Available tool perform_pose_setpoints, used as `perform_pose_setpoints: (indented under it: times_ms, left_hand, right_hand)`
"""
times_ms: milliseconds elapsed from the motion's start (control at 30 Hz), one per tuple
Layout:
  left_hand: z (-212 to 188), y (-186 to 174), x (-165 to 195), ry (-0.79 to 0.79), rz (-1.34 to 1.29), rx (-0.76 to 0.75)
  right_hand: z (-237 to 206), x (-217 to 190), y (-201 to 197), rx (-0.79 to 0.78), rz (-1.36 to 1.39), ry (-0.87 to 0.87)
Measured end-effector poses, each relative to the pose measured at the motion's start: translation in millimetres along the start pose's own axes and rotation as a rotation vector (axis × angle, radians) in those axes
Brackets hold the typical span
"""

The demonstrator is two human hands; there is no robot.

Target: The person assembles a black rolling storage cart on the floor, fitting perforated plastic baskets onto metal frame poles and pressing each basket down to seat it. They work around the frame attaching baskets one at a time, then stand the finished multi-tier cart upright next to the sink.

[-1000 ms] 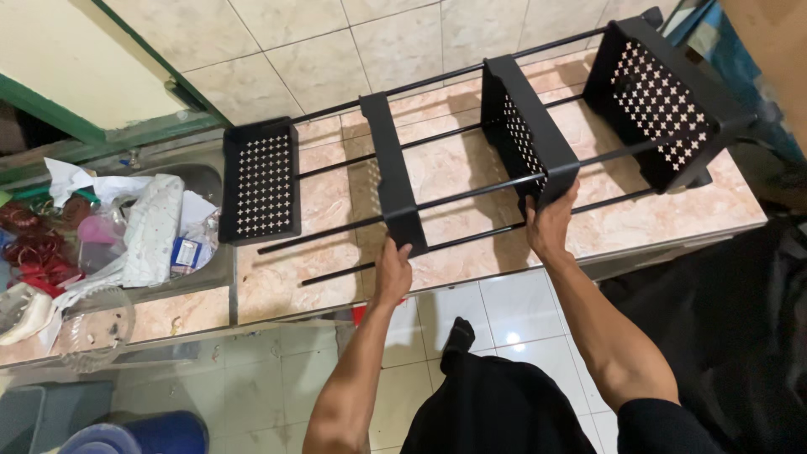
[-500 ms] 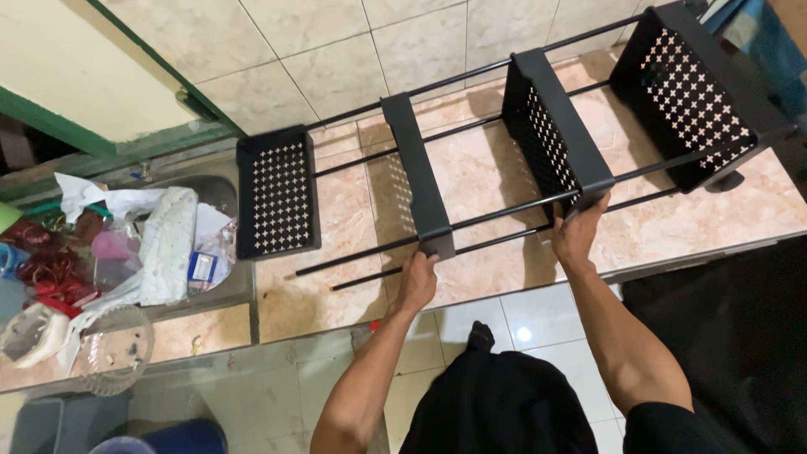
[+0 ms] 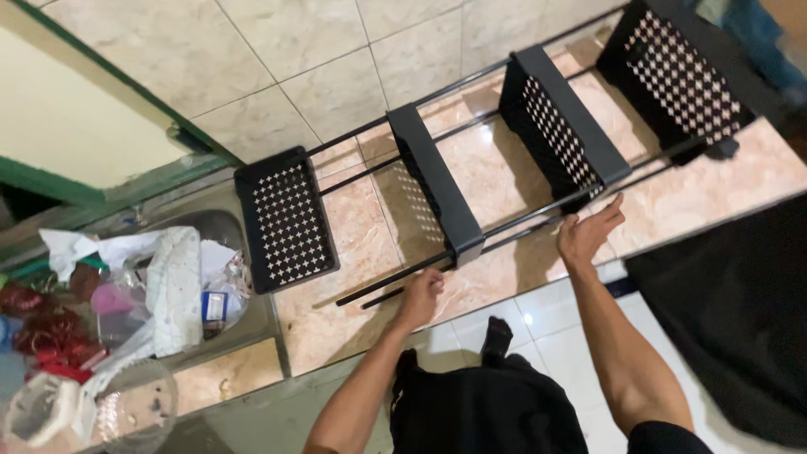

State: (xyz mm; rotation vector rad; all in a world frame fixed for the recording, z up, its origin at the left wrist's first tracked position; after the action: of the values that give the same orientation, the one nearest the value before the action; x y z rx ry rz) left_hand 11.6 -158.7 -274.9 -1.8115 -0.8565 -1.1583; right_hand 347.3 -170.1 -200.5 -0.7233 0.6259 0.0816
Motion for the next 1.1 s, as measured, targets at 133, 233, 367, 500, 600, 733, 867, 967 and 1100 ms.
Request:
perform_pose_setpoints:
  times_ms: [133, 233, 367, 500, 600, 733, 867, 967, 1100]
  left_hand:
    - [-21, -66, -46, -0.505, -0.475, -0.282]
    - [-32, -114, -40, -0.669, -0.940, -0.522]
    - [-19, -144, -7, -0.677, -0.699, -0.699]
    - [3, -134, 13, -0.746, -0.481, -1.045]
    - [10, -123, 10, -0.836, -0.525, -1.204]
    - [13, -116, -3, -0.781, -0.432, -1.153]
    - [16, -110, -2, -0.214, 0.129, -0.726]
    - [4, -103, 14, 0.261, 0.605, -0.348]
    - [6, -104, 23, 0.137, 0.619, -0.381]
  right_hand:
    - [-38, -44, 3, 0.177, 0.005, 0.047]
    - [-56, -76, 25, 0.117, 0.429, 0.361]
    - [-60, -128, 39, 0.020, 0.479, 0.134]
    - [-62, -148, 55, -0.136, 0.380, 0.152]
    - [-64, -150, 59, -0.139, 0.344, 0.162]
    - [-66, -151, 60, -0.126, 0.288, 0.226]
    - [-65, -156, 60, -0.153, 0.210, 0.275]
    - [-64, -160, 57, -0.183, 0.185, 0.310]
    - [-60, -162, 53, -0.224, 0.225, 0.289]
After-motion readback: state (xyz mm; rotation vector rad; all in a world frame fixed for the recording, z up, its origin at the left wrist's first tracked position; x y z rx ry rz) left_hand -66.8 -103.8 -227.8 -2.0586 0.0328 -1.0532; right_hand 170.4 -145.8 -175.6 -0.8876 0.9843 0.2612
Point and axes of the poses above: each hand's wrist, its own z-axis towards the middle knuckle, its own y-axis out of the palm, x = y × z, the point moved 4 cm from there along z, towards the middle knuckle, and after that the axes turned 12 degrees about -y, right-handed, at the moved point
